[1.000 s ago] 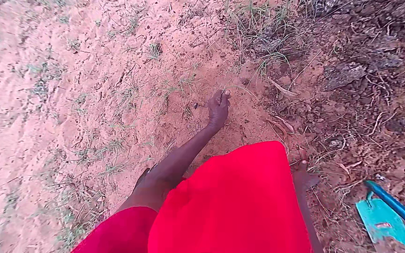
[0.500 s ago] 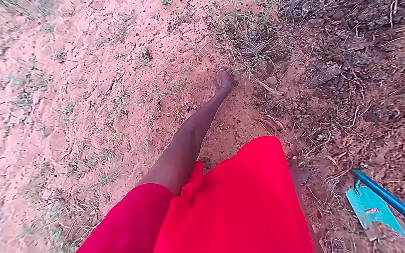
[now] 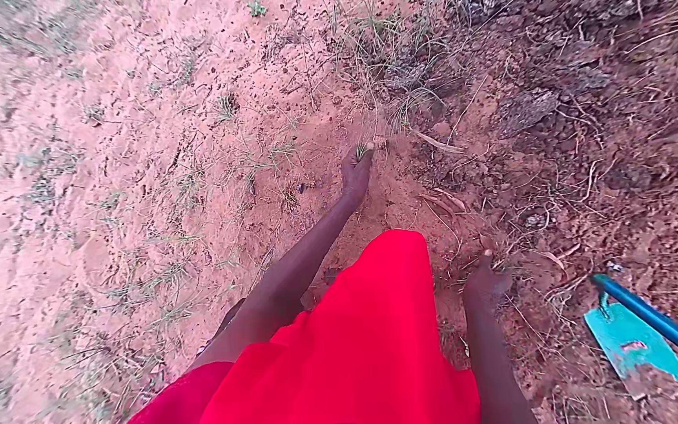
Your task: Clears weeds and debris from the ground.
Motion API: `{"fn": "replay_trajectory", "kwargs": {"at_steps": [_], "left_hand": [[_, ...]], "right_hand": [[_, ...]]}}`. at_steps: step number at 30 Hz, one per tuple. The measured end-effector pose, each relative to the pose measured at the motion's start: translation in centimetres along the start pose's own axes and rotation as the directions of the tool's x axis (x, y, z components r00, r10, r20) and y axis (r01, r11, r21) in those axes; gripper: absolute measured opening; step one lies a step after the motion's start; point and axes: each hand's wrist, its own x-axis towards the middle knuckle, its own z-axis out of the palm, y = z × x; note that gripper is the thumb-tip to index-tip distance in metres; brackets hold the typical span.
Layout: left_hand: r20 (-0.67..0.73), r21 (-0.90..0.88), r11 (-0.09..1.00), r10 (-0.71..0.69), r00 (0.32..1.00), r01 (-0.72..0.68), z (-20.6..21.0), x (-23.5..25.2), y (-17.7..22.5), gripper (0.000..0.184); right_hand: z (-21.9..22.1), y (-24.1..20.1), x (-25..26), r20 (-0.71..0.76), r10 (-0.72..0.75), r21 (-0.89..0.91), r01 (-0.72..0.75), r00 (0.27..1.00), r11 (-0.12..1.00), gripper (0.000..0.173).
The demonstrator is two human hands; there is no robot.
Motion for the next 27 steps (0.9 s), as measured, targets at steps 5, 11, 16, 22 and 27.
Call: {"fn": "replay_trajectory", "kwargs": {"at_steps": [5, 11, 16, 22, 27], "left_hand": [[0.158, 0.676, 0.736, -0.207, 0.965, 0.047, 3.3, 9.5, 3.1, 0.039], [0.417, 0.754, 0.628, -0.230, 0.879, -0.193, 9.9, 16.1, 2.2, 0.056], [0.327, 0.724, 0.676, -0.166, 0.931, -0.134, 13.4, 16.6, 3.3, 0.057], [0.424, 0.615, 0.712, 0.064, 0.904, -0.339, 15.5, 15.2, 1.3, 0.030], [0.223, 0.397, 0.903, 0.079, 0.972, -0.164, 17.4, 18.0, 0.9, 0.042]], "right_hand": [[0.7, -0.3, 0.3, 0.018, -0.027, -0.165, 0.030, 0.999, 0.986, 0.052], [0.5, -1.6, 0.2, 0.058, -0.021, -0.251, 0.035, 0.998, 0.967, 0.046], [0.3, -1.2, 0.3, 0.069, -0.073, -0.318, 0.091, 0.995, 0.944, 0.049], [0.7, -0.3, 0.8, 0.072, -0.110, -0.316, 0.128, 0.991, 0.940, 0.045], [0.5, -0.1, 0.7, 0.091, -0.160, -0.302, 0.180, 0.983, 0.936, 0.048]]}}
